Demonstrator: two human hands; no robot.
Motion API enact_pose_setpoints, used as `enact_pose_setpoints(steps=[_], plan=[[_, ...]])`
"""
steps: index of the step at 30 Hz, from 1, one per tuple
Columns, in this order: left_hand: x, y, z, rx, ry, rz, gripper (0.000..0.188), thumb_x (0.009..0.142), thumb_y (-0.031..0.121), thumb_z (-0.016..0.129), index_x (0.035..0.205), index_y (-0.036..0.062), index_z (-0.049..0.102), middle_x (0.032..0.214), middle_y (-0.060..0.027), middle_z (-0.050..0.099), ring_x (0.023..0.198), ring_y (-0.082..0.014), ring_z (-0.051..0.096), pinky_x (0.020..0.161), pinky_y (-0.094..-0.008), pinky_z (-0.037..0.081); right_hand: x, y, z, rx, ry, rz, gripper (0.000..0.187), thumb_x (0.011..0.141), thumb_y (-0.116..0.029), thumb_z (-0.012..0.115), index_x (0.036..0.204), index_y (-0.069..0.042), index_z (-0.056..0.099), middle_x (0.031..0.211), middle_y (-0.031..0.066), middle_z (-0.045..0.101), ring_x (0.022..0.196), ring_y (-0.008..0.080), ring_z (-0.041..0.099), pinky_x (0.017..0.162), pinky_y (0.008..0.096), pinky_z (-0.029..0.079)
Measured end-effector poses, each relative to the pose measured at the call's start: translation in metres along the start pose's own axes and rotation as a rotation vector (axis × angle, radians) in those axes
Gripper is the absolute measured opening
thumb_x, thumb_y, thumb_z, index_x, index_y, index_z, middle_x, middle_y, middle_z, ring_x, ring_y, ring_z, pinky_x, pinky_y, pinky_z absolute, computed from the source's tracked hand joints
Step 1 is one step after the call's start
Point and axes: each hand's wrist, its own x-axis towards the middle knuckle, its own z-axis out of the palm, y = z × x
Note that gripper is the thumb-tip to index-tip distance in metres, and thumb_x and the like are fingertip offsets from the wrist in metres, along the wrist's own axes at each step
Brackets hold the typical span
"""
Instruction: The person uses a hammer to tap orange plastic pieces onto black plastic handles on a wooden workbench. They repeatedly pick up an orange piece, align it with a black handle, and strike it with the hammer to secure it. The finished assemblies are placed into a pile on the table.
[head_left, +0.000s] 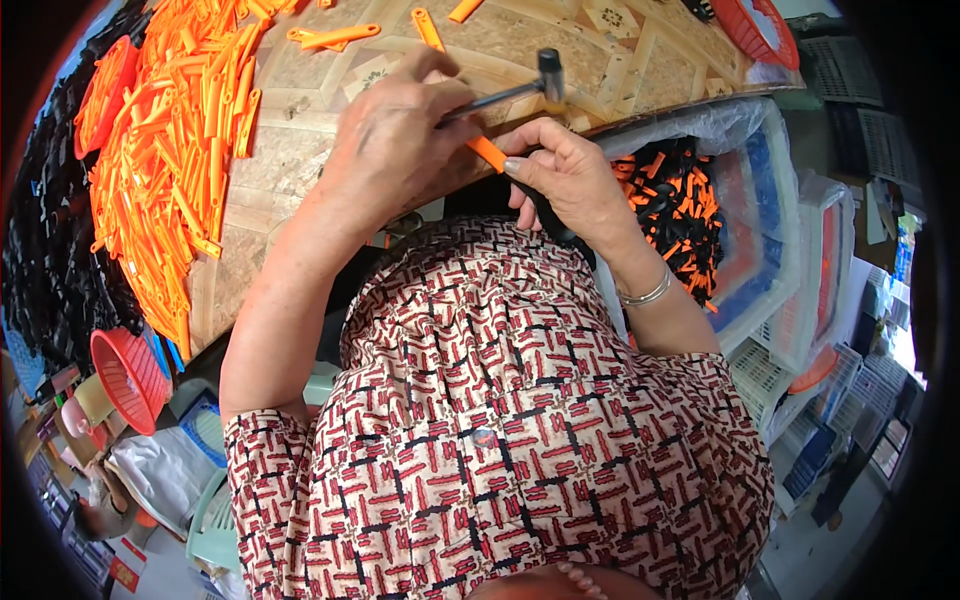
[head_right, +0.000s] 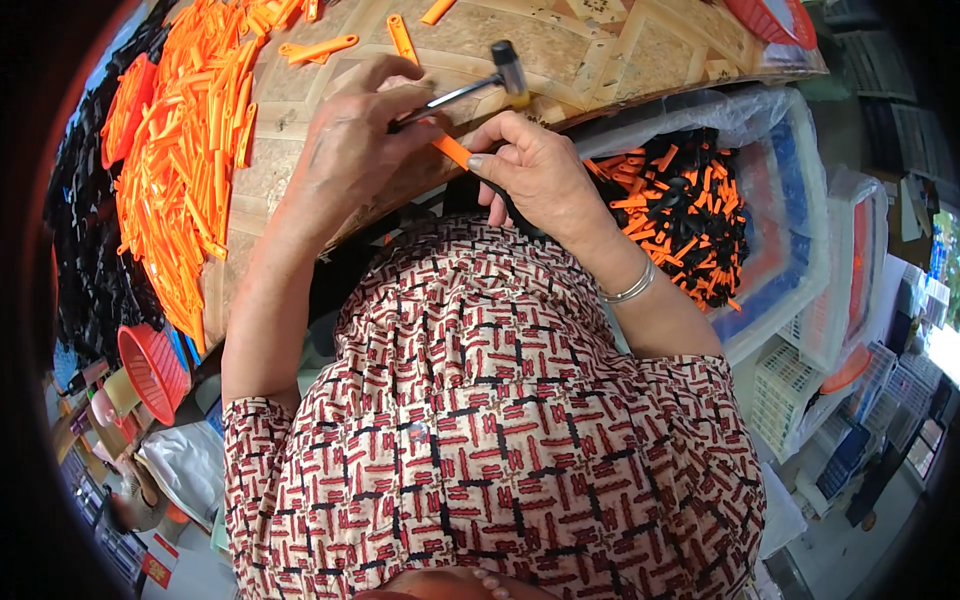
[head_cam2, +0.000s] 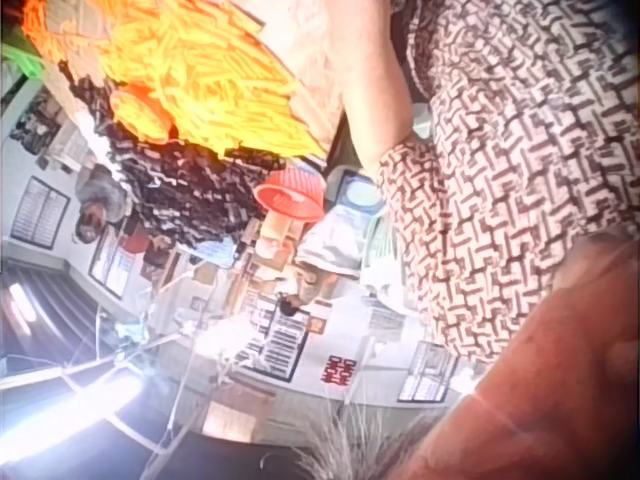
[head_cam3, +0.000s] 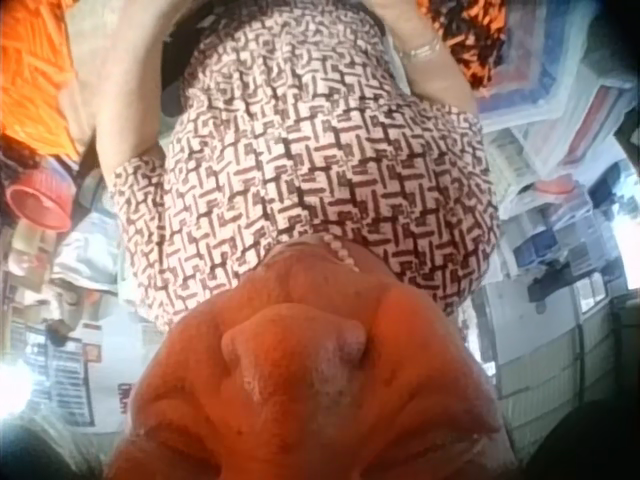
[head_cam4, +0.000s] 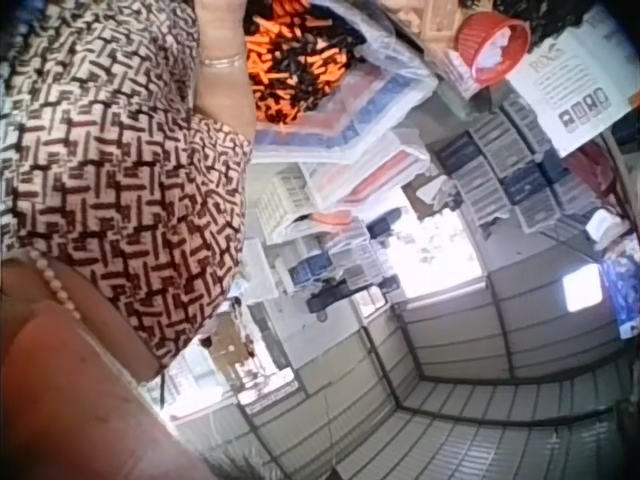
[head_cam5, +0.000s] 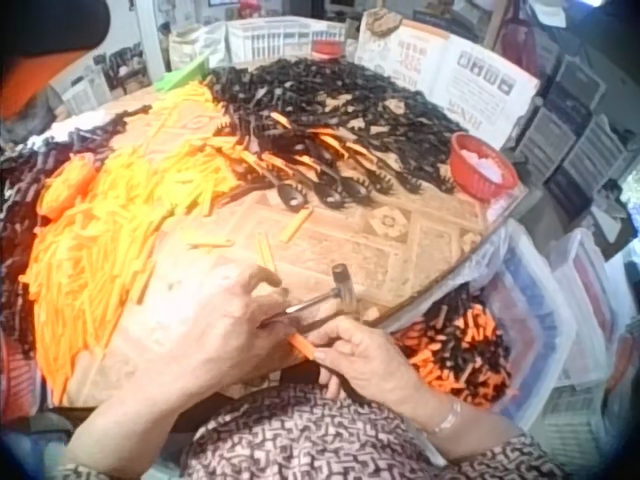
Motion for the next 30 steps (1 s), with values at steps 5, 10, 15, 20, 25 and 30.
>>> enact_pose_setpoints(steps=[5,10,15,20,25,30], plan=[[-0.024,0.013,-0.035,-0.462,-0.092,-0.445,0.034,0.099,0.017,0.065,0.130,0.0034,0.065,0.080,-0.0005,0.057,0.073,-0.0062,0.052,0.066,-0.0246,0.046,-0.003,0.005,0.003,0.000,0.054,-0.006,0.013,0.098,-0.009,0.063,0.101,0.001,0.056,0.071,0.0089,0.067,0.051,0.0141,0.064,0.044,0.0263,0.050],[-0.069,0.020,-0.029,-0.017,-0.111,-0.172,0.042,0.097,0.007,0.062,0.139,0.0103,0.059,0.086,-0.0147,0.068,0.075,-0.0224,0.066,0.067,-0.0360,0.052,-0.002,0.005,0.004,0.123,-0.003,-0.033,0.014,0.098,-0.007,0.062,0.103,0.003,0.053,0.072,0.0116,0.067,0.051,0.0168,0.065,0.045,0.0280,0.051],[-0.080,0.029,-0.032,0.028,0.134,-0.059,0.049,0.089,0.005,0.069,0.137,0.0146,0.062,0.081,-0.0112,0.065,0.064,-0.0265,0.062,0.058,-0.0395,0.051,-0.001,0.004,0.005,0.104,-0.002,-0.025,0.015,0.099,-0.007,0.061,0.106,0.001,0.051,0.073,0.0116,0.067,0.052,0.0171,0.065,0.045,0.0280,0.051],[-0.093,0.027,-0.030,0.139,0.153,0.059,0.055,0.083,-0.004,0.073,0.133,0.0166,0.067,0.072,-0.0060,0.055,0.059,-0.0205,0.056,0.055,-0.0361,0.048,-0.001,0.002,0.002,0.146,-0.051,0.003,0.016,0.099,-0.006,0.061,0.109,-0.003,0.049,0.077,0.0111,0.067,0.054,0.0162,0.066,0.046,0.0265,0.052],[-0.093,0.030,-0.029,-0.033,0.362,0.043,0.056,0.079,-0.004,0.075,0.130,0.0188,0.070,0.072,-0.0061,0.055,0.058,-0.0204,0.057,0.054,-0.0348,0.047,0.002,0.004,0.002,0.109,-0.031,-0.005,0.016,0.098,-0.005,0.061,0.108,-0.003,0.049,0.077,0.0119,0.068,0.053,0.0168,0.065,0.047,0.0259,0.052],[-0.091,0.024,-0.018,0.059,0.010,-0.121,0.048,0.087,0.006,0.073,0.133,0.0206,0.067,0.074,-0.0090,0.058,0.061,-0.0270,0.062,0.056,-0.0405,0.049,0.002,0.004,0.002,0.131,-0.037,-0.015,0.015,0.098,-0.004,0.062,0.106,-0.002,0.049,0.076,0.0121,0.068,0.054,0.0174,0.066,0.047,0.0263,0.051]])
